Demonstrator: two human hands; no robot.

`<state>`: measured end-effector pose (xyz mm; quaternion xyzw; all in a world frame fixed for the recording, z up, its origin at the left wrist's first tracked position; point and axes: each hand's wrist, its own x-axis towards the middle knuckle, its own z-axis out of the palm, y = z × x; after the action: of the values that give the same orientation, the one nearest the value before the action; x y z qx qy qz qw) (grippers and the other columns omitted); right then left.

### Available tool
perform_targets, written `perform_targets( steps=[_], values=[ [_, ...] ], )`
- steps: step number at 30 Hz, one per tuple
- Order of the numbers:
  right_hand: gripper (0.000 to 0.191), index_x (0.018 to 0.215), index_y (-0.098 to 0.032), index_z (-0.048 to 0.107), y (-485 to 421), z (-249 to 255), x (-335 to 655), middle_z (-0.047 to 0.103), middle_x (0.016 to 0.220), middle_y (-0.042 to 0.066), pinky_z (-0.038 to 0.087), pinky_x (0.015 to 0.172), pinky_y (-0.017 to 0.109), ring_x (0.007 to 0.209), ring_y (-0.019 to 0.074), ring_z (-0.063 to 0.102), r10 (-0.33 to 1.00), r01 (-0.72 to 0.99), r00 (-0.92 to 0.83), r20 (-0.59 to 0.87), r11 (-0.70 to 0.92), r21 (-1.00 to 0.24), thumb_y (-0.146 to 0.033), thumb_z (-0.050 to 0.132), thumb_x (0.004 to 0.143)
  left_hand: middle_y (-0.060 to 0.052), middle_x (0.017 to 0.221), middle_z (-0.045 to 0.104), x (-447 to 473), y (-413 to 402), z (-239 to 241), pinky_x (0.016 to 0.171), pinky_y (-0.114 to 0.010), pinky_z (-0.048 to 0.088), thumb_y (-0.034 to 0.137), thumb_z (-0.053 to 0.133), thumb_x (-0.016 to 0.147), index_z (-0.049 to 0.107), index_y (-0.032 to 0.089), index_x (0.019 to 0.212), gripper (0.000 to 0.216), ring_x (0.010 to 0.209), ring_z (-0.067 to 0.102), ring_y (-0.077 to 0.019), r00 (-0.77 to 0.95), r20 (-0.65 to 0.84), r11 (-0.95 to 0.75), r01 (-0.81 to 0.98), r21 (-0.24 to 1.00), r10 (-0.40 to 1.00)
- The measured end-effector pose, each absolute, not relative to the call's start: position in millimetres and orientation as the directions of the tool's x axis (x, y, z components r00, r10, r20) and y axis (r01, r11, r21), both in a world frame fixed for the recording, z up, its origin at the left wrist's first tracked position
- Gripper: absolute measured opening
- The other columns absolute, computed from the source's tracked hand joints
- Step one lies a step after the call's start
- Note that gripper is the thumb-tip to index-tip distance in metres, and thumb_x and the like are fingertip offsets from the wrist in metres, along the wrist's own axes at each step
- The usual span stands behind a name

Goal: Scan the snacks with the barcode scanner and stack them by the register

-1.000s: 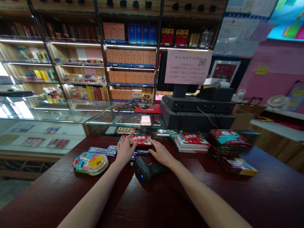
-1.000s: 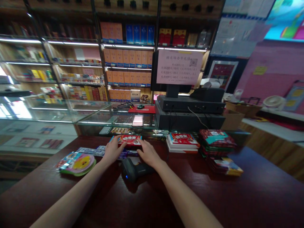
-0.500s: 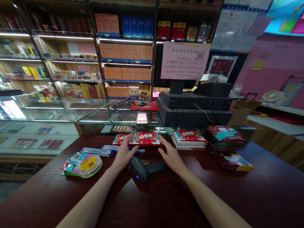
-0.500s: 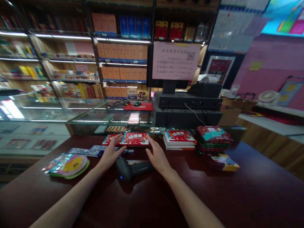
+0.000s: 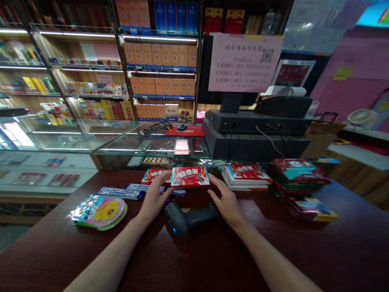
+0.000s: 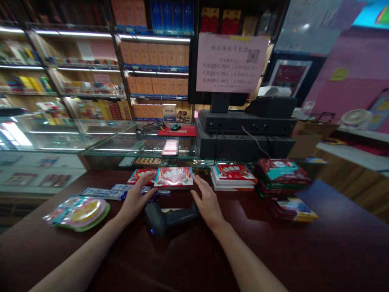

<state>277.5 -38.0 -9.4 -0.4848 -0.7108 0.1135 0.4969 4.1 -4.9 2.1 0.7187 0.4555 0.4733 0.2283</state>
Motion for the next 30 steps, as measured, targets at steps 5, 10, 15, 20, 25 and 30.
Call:
perform_targets(
  steps=[5, 10, 15, 20, 25, 30],
  values=[
    [0.041, 0.134, -0.028, 0.062, -43, -6, 278, 0.064, 0.138, 0.007, 0.045, 0.113, 0.045, 0.131, 0.0229, 0.057, 0.763, 0.596, -0.009, 0.646, 0.523, -0.610, -0.024, 0.057, 0.094, -0.006, 0.130, 0.066, 5, -11, 3, 0.113, -0.041, 0.043, 0.033, 0.059, 0.088, 0.060, 0.024, 0.123, 0.036, 0.127, 0.059, -0.0228, 0.110, 0.502, -0.491, 0.459, 0.740, 0.858],
    [0.027, 0.119, -0.028, 0.070, -46, -4, 277, 0.071, 0.123, 0.006, 0.049, 0.106, 0.044, 0.120, 0.0234, 0.063, 0.705, 0.602, 0.015, 0.709, 0.560, -0.569, -0.027, 0.057, 0.095, -0.005, 0.120, 0.071, 8, -19, 8, 0.112, -0.041, 0.044, 0.035, 0.058, 0.089, 0.066, 0.024, 0.104, 0.020, 0.123, 0.061, -0.0236, 0.089, 0.526, -0.502, 0.466, 0.729, 0.846],
    [0.020, 0.111, -0.029, 0.073, -47, -4, 277, 0.073, 0.110, 0.005, 0.052, 0.098, 0.043, 0.108, 0.0235, 0.066, 0.666, 0.623, 0.027, 0.746, 0.572, -0.533, -0.031, 0.059, 0.096, -0.003, 0.107, 0.073, 11, -21, 8, 0.099, -0.036, 0.051, 0.038, 0.058, 0.091, 0.068, 0.024, 0.107, 0.024, 0.105, 0.068, -0.0208, 0.036, 0.569, -0.520, 0.454, 0.723, 0.822],
    [0.020, 0.113, -0.029, 0.071, -49, -1, 273, 0.074, 0.106, 0.004, 0.052, 0.093, 0.040, 0.101, 0.0222, 0.067, 0.670, 0.619, 0.023, 0.742, 0.573, -0.537, -0.032, 0.057, 0.098, -0.002, 0.105, 0.075, 14, -22, 6, 0.098, -0.036, 0.052, 0.041, 0.060, 0.091, 0.069, 0.024, 0.106, 0.025, 0.103, 0.070, -0.0210, -0.026, 0.566, -0.498, 0.443, 0.745, 0.824],
    [0.021, 0.112, -0.027, 0.070, -47, 3, 268, 0.073, 0.107, 0.005, 0.052, 0.092, 0.038, 0.102, 0.0225, 0.068, 0.691, 0.599, 0.102, 0.715, 0.532, -0.599, -0.035, 0.056, 0.098, -0.003, 0.121, 0.072, 16, -21, 5, 0.108, -0.038, 0.047, 0.041, 0.059, 0.092, 0.062, 0.027, 0.127, 0.037, 0.118, 0.066, -0.0220, -0.017, 0.578, -0.515, 0.432, 0.740, 0.816],
    [0.024, 0.111, -0.024, 0.071, -44, 6, 269, 0.073, 0.109, 0.006, 0.052, 0.091, 0.037, 0.102, 0.0229, 0.067, 0.695, 0.560, 0.202, 0.690, 0.496, -0.663, -0.038, 0.057, 0.096, -0.005, 0.132, 0.067, 14, -18, 2, 0.114, -0.041, 0.040, 0.032, 0.064, 0.090, 0.039, 0.031, 0.151, 0.066, 0.127, 0.059, -0.0225, 0.102, 0.629, -0.583, 0.511, 0.631, 0.770]
  ],
)
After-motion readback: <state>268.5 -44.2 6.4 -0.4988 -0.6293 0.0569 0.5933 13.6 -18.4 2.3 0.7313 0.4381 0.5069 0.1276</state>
